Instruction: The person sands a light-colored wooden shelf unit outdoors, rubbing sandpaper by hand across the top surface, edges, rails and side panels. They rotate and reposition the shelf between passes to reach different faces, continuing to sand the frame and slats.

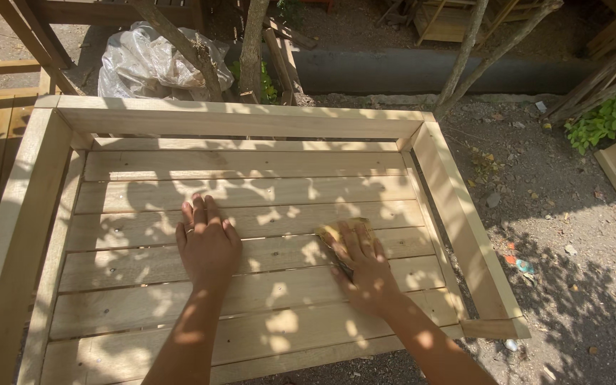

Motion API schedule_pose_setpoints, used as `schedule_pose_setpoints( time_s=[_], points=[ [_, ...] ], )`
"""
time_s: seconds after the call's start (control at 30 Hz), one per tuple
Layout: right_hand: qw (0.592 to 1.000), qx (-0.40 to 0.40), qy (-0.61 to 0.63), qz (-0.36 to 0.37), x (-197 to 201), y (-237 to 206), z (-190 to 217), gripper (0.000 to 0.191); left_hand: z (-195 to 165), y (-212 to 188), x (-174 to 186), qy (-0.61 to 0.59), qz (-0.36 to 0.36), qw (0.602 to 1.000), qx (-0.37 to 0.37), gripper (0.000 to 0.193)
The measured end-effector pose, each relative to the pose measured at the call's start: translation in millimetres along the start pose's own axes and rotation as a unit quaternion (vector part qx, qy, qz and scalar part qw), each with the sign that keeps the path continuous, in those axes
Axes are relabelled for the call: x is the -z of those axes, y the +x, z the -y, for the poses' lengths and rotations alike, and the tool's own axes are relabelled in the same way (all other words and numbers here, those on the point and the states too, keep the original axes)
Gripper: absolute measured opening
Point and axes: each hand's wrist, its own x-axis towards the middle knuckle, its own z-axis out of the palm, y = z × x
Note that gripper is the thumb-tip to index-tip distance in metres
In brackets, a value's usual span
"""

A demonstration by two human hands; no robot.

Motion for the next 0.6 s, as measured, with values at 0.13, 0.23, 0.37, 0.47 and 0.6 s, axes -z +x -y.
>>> schedule_pose_setpoints(
  time_s=[0.13, 0.23, 0.37, 0.47, 0.6],
  points=[
    [0.998, 0.008, -0.002, -0.061, -6.1, -40.5, 1.8, 0.067, -0.3, 1.4, 1.8, -0.003, -0.007, 1.000, -0.001, 0.061],
    [0.995, -0.093, 0.019, 0.041, -3.9, 27.4, -13.0, 0.064, 0.3, 3.8, -0.8, 0.006, 0.001, 1.000, 0.000, 0.064],
    [0.973, -0.179, 0.135, -0.050, 6.3, 140.8, -41.0, 0.081, 2.0, 3.6, -6.3, 0.010, 0.005, 1.000, -0.004, 0.067],
    [0.980, -0.182, 0.079, -0.010, 9.7, 159.9, -38.1, 0.070, 4.1, 2.3, -4.4, 0.017, 0.020, 1.000, -0.004, 0.069],
    [0.994, -0.107, 0.019, -0.010, 4.2, 68.4, -9.5, 0.065, -11.8, 5.9, 7.5, 0.150, 0.052, 0.987, -0.042, 0.069]
  ],
)
